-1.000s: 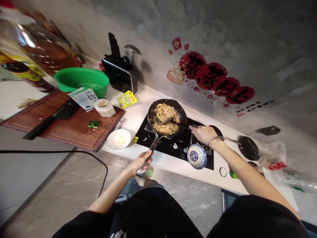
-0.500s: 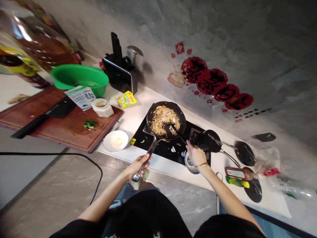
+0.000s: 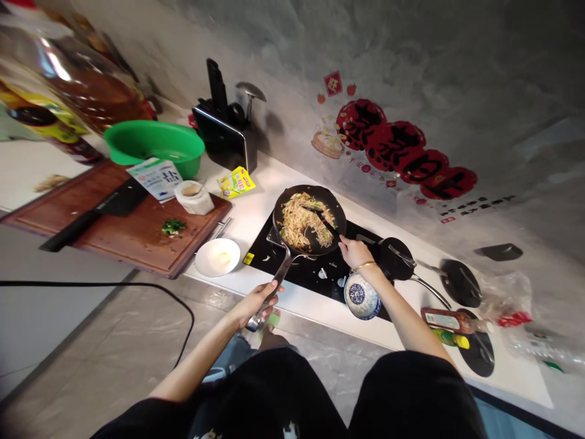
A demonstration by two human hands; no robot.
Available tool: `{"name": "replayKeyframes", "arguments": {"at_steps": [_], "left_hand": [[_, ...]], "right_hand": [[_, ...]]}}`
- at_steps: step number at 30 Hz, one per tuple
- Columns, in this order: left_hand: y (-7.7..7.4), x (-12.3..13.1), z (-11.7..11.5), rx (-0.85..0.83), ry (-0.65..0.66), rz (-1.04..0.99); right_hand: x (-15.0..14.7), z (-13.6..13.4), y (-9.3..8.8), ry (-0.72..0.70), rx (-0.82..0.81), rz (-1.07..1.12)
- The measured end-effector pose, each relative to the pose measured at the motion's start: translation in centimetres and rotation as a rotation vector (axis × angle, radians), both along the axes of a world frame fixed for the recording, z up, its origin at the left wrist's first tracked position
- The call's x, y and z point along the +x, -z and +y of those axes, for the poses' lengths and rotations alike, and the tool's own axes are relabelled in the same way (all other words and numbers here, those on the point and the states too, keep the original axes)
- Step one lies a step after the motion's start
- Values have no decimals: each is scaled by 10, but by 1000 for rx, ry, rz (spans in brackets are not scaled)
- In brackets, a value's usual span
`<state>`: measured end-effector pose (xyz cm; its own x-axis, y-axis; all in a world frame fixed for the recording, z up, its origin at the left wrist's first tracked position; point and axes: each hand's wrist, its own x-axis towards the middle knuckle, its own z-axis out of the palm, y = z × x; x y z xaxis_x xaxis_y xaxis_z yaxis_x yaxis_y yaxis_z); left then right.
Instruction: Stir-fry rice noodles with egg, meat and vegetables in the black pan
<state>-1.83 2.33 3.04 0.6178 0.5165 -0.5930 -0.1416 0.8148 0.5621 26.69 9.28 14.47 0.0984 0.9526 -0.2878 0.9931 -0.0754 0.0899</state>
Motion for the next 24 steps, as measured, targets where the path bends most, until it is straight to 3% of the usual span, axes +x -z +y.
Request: {"name": "replayKeyframes", "arguments": {"at_steps": [6,8,11,15,17,22,24], "left_hand": [[2,0,0,-1,-5,-19],[2,0,-1,-3,-3,-23],[2,0,0,4,1,-16],[3,-1,1,8,5,-22],[3,1,0,17,4,-32],[7,5,0,39,63,20],[13,-5,12,150,73,126]], "right_hand": [[30,-38,-96,-103,-182,2],[29,-46,-110,-116,-231,-58],[15,-58,-89,-120,-222,-126],[-2,-73,-25,-18,-16,-193],[-1,-71,-2,26,70,-174],[22,-36,10,70,188,-16],[33,-22,13,96,199,70]]}}
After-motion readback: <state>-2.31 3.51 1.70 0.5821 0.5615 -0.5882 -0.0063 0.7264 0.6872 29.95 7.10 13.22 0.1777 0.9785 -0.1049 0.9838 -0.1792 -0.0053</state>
